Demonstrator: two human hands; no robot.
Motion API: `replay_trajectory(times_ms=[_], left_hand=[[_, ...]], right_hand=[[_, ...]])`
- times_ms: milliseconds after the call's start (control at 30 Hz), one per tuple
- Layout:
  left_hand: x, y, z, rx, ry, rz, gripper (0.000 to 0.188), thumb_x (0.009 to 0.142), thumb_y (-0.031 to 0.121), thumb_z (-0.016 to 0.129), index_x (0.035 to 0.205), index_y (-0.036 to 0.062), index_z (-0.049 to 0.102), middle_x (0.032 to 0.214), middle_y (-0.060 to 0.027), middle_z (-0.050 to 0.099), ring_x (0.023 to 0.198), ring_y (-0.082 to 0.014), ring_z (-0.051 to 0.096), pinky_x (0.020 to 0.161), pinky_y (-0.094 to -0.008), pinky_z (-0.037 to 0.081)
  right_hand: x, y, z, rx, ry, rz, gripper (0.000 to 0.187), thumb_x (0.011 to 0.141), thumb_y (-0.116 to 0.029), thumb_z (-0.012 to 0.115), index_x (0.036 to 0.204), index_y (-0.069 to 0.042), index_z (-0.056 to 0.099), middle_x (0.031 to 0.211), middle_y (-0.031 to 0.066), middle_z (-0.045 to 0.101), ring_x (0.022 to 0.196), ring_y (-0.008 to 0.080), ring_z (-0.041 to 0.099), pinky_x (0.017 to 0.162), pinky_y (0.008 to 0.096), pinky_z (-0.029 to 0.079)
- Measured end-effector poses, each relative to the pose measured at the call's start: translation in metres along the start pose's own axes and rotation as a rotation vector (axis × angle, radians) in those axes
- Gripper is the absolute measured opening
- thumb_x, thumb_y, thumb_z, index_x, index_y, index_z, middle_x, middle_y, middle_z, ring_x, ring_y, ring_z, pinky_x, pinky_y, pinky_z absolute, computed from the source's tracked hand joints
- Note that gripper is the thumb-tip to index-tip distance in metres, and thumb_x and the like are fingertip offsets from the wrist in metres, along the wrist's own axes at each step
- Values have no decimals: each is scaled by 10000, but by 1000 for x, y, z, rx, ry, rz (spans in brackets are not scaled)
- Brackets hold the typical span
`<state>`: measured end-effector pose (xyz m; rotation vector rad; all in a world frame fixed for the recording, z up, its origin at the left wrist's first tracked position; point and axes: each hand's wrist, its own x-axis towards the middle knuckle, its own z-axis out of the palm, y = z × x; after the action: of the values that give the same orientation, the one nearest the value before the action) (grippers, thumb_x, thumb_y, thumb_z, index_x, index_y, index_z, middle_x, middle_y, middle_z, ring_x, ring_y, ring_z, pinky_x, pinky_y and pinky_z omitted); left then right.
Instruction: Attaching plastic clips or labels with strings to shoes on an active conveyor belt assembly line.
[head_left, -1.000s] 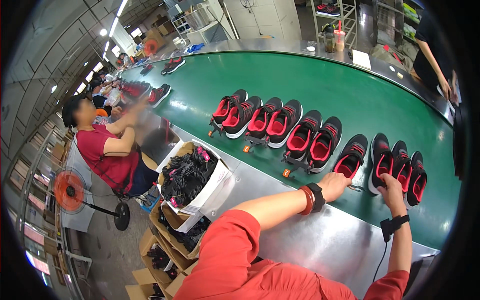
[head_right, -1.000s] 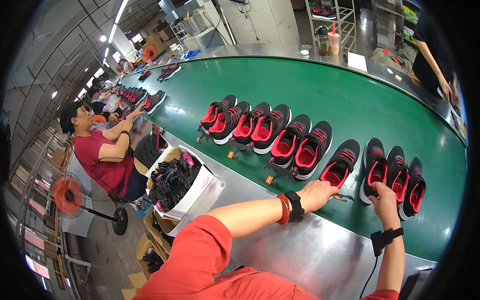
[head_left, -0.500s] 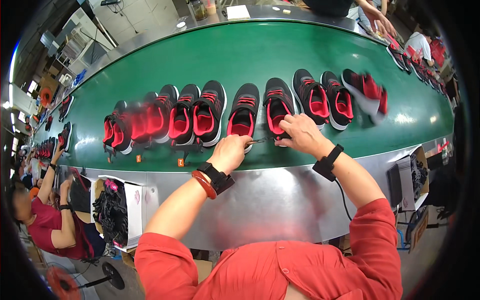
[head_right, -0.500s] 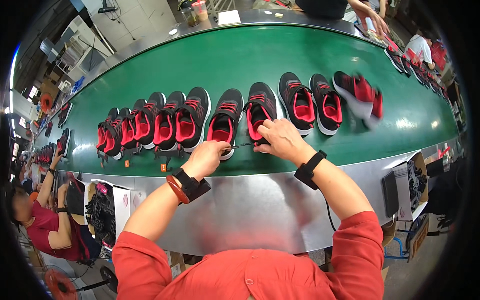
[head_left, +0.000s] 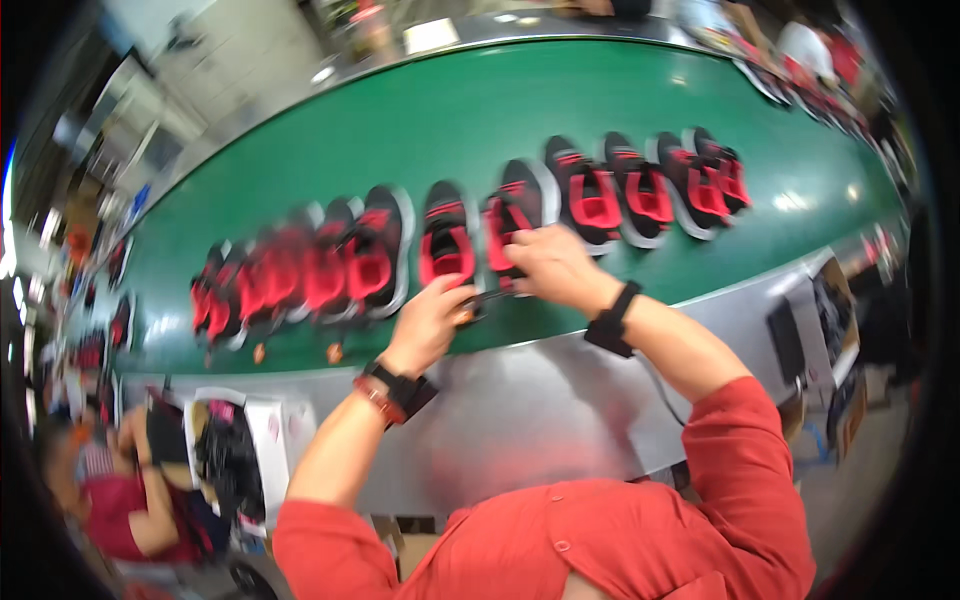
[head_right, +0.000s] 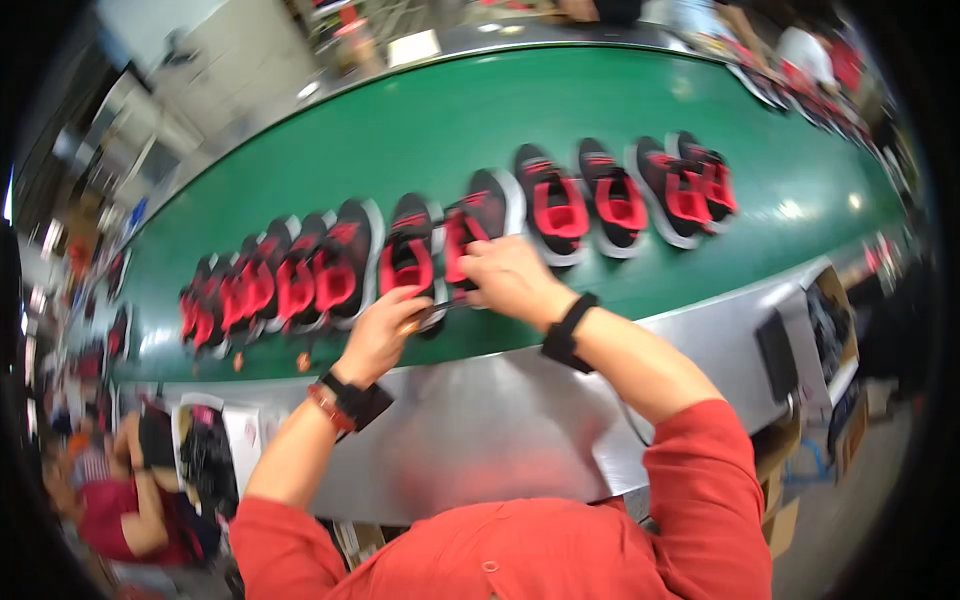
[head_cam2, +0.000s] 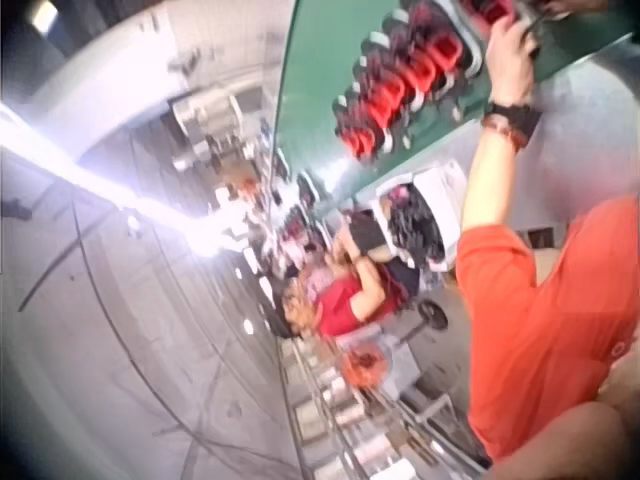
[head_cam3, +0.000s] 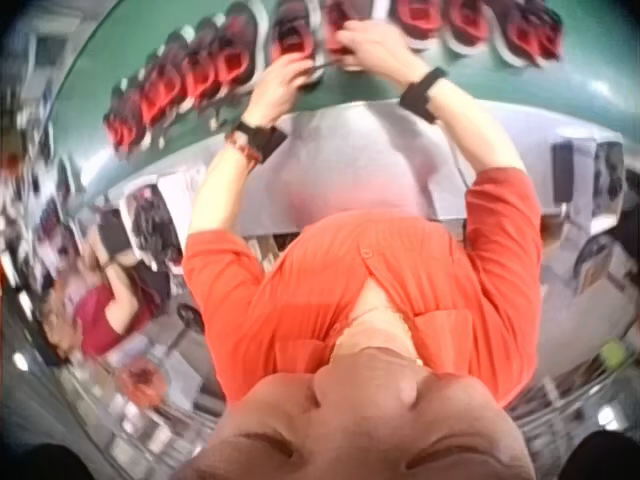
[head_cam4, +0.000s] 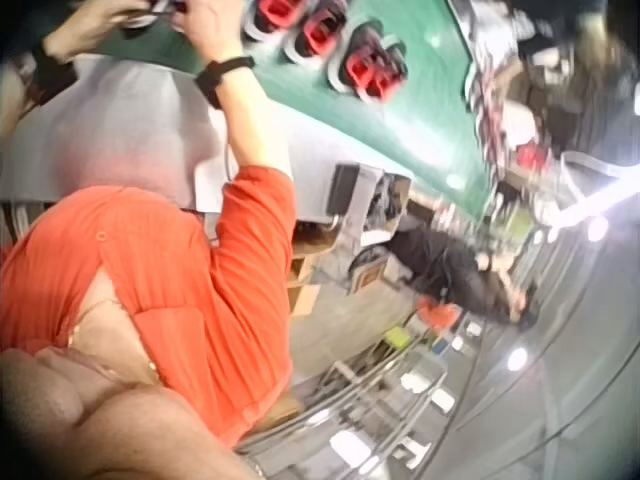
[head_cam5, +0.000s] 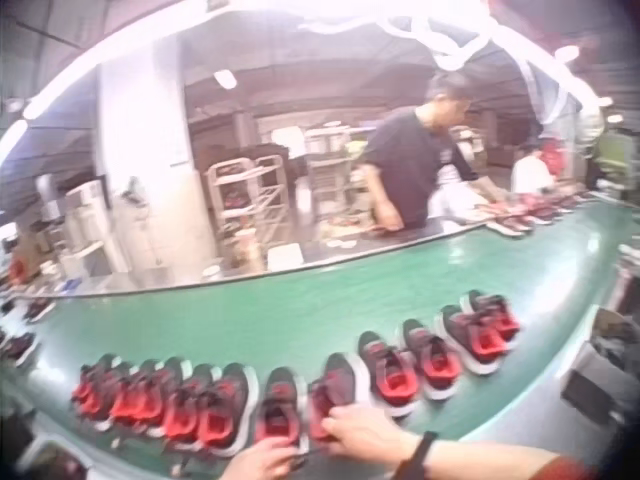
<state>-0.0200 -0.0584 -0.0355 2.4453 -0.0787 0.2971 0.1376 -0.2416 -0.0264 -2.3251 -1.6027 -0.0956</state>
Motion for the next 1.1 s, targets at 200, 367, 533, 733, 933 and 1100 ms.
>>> replay_trajectory(times_ms=[200, 367, 533, 733, 933, 1100], left_hand=[[-30, -26, 4, 204, -76, -108, 485, 616, -39, 687, 1087, 72, 645, 1439, -180, 374, 1257, -389, 468, 988, -403, 461], [-44, -42, -7, 270, -62, -105, 375, 713, -86, 590, 1059, 57, 614, 1407, -250, 371, 1217, -442, 480, 971, -443, 439], [-45, -53, -14, 254, -85, -112, 404, 707, -124, 537, 1068, 47, 600, 1399, -264, 368, 1206, -462, 478, 972, -449, 433], [-51, -28, -44, 371, -90, -76, 736, 649, -152, 467, 1353, 60, 470, 1515, -229, 278, 1346, -414, 359, 1086, -409, 347], [-49, -5, -68, 604, 155, 76, 714, 660, -146, 433, 1351, 30, 472, 1463, -236, 365, 1312, -421, 391, 1100, -448, 301], [-37, 16, -54, 523, 144, 132, 734, 629, -160, 429, 1329, 52, 500, 1394, -207, 437, 1266, -403, 436, 1057, -444, 357]], right_hand=[[2, -20, 50, 381, 93, -11, 382, 741, -155, 706, 1088, -50, 586, 1163, 166, 568, 1015, 366, 568, 869, 456, 475], [-45, -31, 41, 375, 462, -28, 465, 740, -37, 675, 1185, -70, 545, 1243, 194, 526, 1101, 392, 544, 925, 447, 469], [-120, 46, -18, 114, 766, 260, 412, 693, -20, 646, 1099, -77, 598, 1092, 146, 596, 1073, 346, 562, 924, 425, 468], [-296, 158, -143, -484, 827, 852, 519, 709, -20, 563, 1221, -102, 558, 1132, 105, 586, 1063, 336, 547, 888, 435, 464], [-389, 174, -205, -212, -138, 1362, 570, 817, -31, 531, 1369, -168, 500, 1297, 130, 548, 1228, 363, 476, 1008, 483, 396], [-408, 196, -182, -317, -16, 1262, 439, 795, -99, 652, 1228, -165, 641, 1180, 147, 576, 1180, 354, 497, 1001, 457, 425]])
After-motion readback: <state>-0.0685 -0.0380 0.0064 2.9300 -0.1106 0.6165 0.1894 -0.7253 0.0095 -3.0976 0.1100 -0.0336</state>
